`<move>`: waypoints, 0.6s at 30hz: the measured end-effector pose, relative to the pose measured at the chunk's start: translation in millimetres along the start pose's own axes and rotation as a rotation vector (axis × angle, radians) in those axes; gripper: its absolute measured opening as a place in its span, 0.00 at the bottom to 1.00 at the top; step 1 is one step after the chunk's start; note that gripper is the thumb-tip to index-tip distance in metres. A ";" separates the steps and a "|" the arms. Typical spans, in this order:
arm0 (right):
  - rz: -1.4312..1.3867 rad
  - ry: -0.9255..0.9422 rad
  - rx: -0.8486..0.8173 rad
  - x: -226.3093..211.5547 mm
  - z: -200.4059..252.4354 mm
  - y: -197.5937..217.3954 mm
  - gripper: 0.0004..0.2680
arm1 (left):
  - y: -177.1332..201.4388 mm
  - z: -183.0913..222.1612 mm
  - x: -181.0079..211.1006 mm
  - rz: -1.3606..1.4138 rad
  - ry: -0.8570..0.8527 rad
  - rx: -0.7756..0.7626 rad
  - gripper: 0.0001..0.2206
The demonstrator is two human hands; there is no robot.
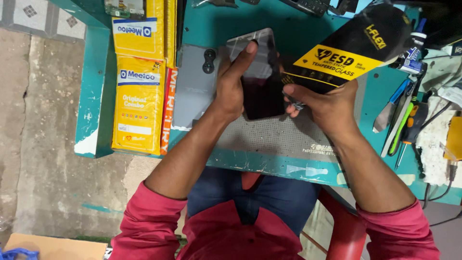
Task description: The person cleans the edges of a smartphone with a small tool, applies adhesive from a bottle along the screen perimeter, and presses a new screen assembly onto the phone. They then use a heat gun and a prying tool to separate and remove the old screen, exposing the internal components.
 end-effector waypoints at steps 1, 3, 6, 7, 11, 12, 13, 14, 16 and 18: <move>-0.008 0.012 0.014 3.2 -0.7 1.8 0.07 | -0.9 0.3 -1.7 0.010 0.063 0.016 0.18; -0.011 0.045 0.025 6.3 -1.5 4.9 0.05 | -2.4 1.8 -5.3 0.003 0.138 0.040 0.17; -0.040 0.097 0.049 8.0 -0.6 6.5 0.04 | -3.1 4.2 -11.2 -0.068 0.130 0.019 0.17; -0.075 0.106 0.071 8.8 -0.6 6.5 0.04 | -3.8 4.3 -12.2 -0.102 0.091 -0.013 0.17; -0.089 0.129 0.047 7.4 -0.7 9.0 0.03 | -3.7 5.8 -16.0 -0.131 0.071 -0.110 0.18; -0.090 0.133 0.054 7.8 0.0 9.1 0.03 | -4.0 6.2 -16.7 -0.128 0.074 -0.126 0.18; -0.092 0.138 0.061 8.1 1.0 8.5 0.02 | -4.6 6.6 -16.9 -0.126 0.077 -0.141 0.18; -0.095 0.145 0.067 7.8 1.1 7.3 0.02 | -5.3 6.2 -16.1 -0.126 0.077 -0.157 0.19; -0.117 0.163 0.054 5.2 2.3 5.6 0.02 | -7.2 6.4 -13.7 -0.135 0.046 -0.182 0.18; -0.130 0.174 0.059 3.3 3.4 5.0 0.02 | -8.9 7.7 -13.3 -0.146 0.045 -0.202 0.19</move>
Point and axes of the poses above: each hand's wrist, its own z-axis away from the middle knuckle, its own y-axis out of the back of the hand, x = y × z, the point moved 3 cm from there along -z, towards the middle knuckle, and after that the axes turned 7 degrees about -z, right-handed, at the moved point
